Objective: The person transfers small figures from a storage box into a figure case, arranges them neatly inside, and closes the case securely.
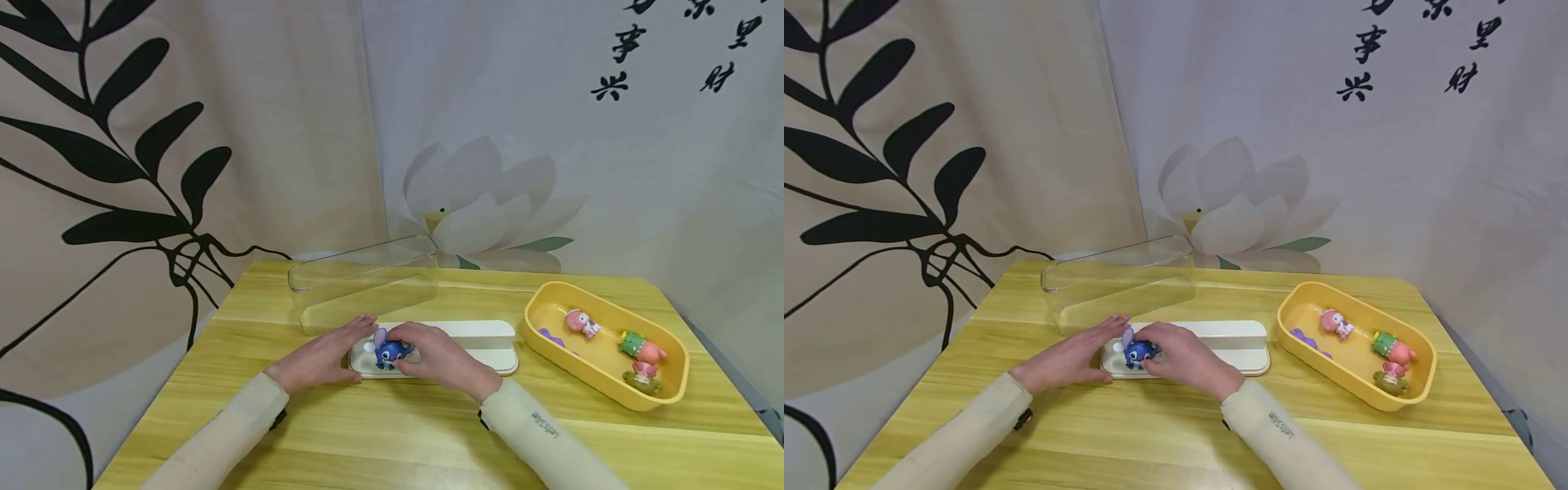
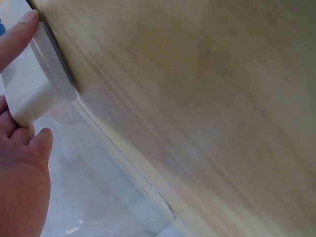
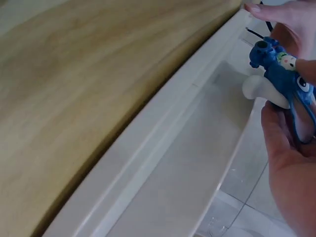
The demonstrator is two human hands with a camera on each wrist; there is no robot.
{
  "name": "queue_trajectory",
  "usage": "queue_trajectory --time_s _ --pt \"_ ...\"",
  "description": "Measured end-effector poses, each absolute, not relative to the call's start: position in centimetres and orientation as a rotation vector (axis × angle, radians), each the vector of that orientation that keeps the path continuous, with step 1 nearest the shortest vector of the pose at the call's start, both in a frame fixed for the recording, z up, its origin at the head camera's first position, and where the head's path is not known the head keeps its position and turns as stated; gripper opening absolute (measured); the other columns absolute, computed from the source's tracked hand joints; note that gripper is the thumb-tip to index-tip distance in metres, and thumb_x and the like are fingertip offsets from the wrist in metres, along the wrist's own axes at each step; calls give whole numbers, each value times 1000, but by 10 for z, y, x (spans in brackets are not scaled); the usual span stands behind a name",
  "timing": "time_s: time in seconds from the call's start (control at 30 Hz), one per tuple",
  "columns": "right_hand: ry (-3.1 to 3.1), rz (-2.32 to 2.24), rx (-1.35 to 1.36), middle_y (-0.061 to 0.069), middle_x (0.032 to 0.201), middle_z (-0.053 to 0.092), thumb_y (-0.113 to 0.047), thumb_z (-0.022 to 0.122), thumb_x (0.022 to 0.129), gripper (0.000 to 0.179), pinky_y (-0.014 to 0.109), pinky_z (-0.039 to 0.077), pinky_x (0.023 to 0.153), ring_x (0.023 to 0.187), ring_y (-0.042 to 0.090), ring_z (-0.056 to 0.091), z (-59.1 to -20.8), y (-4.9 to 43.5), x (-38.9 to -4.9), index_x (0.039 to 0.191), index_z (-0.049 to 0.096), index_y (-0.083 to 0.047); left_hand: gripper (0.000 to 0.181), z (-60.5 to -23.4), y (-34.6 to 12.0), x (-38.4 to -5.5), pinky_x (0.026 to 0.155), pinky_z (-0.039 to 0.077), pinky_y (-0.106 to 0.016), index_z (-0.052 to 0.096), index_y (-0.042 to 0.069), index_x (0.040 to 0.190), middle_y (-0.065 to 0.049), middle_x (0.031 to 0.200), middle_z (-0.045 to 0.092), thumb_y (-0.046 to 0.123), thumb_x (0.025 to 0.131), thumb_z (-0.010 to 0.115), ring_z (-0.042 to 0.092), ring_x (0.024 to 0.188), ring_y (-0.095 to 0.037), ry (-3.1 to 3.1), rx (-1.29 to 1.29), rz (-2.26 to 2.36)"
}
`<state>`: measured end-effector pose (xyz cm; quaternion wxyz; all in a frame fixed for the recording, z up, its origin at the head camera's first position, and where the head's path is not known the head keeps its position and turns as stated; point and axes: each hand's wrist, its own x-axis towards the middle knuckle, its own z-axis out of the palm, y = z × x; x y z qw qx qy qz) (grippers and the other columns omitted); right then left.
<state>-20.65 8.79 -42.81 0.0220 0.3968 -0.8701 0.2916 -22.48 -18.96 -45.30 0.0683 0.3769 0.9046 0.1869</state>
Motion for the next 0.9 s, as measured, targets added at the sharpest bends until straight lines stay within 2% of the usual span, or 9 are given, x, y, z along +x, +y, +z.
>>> queue_trajectory --time_s 0.47,0.7,0.9 --pt "-2687 745 1278 5 131 66 -16 77 94 36 32 57 99 115 18 66 -436 75 -208 128 69 -5 99 -453 -190 -225 122 35 -46 27 12 165 -4 173 18 36 88 85 18 157 -20 2715 1133 591" --pt "-2646 613 1279 6 133 66 -21 78 95 39 36 53 105 122 21 61 -433 72 -207 130 70 -7 100 -452 -189 -226 121 35 -46 25 12 166 -6 173 18 37 88 84 19 157 -22 2724 1126 568" --pt "-2659 628 1259 4 129 64 -21 77 96 44 30 56 98 113 16 62 -433 69 -207 137 67 -9 103 -452 -189 -225 120 37 -48 24 12 166 -9 172 19 35 87 85 22 156 -25 2726 1115 583"
